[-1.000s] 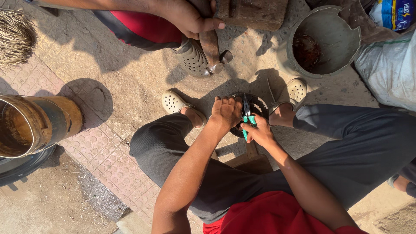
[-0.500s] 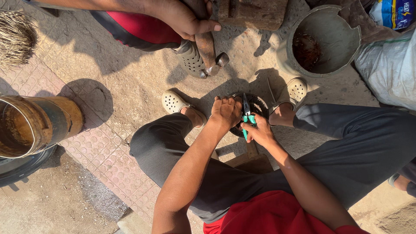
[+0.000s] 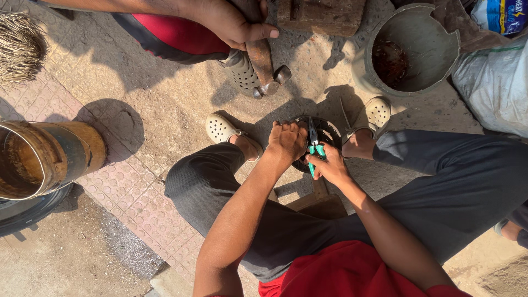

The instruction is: The person uses pliers to remove copper wire from a circular metal component, likely a stator, while sitting on the ground. Another person nearby uses a hammer on a separate part.

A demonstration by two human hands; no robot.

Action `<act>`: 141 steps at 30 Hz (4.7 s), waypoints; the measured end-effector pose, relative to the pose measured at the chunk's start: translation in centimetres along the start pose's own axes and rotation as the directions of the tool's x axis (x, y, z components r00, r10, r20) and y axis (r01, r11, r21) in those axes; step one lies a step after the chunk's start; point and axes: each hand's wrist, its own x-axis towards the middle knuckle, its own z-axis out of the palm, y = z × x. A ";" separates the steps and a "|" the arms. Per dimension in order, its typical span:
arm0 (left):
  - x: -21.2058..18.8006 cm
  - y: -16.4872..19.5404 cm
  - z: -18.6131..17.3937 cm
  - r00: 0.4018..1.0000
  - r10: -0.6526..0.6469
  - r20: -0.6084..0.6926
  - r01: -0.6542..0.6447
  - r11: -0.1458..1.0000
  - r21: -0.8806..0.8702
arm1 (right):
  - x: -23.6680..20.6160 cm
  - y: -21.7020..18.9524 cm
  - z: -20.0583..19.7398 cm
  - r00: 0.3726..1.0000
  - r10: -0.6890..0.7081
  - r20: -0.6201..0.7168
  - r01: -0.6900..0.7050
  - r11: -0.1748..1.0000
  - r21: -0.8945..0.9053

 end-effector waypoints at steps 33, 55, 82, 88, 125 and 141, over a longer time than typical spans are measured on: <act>3.8 -9.4 -7.2 0.804 -0.491 -0.335 -0.594 -0.696 -0.403 | 2.9 -8.9 -6.6 0.935 -0.139 -0.328 0.345 0.582 0.737; -5.6 -1.2 -10.1 0.945 -0.310 -0.102 -0.326 -0.891 -0.314 | -3.1 -9.9 -5.5 0.923 -0.342 -0.174 0.343 0.529 0.776; -13.3 -7.2 -10.0 0.584 0.428 -0.690 -0.733 -0.088 -0.674 | -8.5 -14.1 -2.9 0.805 -0.559 -0.199 0.590 0.722 0.361; -14.5 -7.4 -9.3 0.679 0.198 -0.707 -0.690 -0.158 -0.706 | -7.3 -11.3 -2.2 0.776 -0.615 -0.140 0.566 0.777 -0.276; -4.4 -3.9 -3.3 0.876 -0.258 -0.408 -0.161 0.639 -0.752 | -8.4 -8.5 -8.9 0.999 0.012 -0.043 -0.014 0.999 -0.037; 0.9 -1.7 0.7 0.911 -0.299 -0.284 -0.074 0.560 -0.825 | -11.0 -6.3 -8.9 0.980 0.129 0.150 0.039 0.616 -0.787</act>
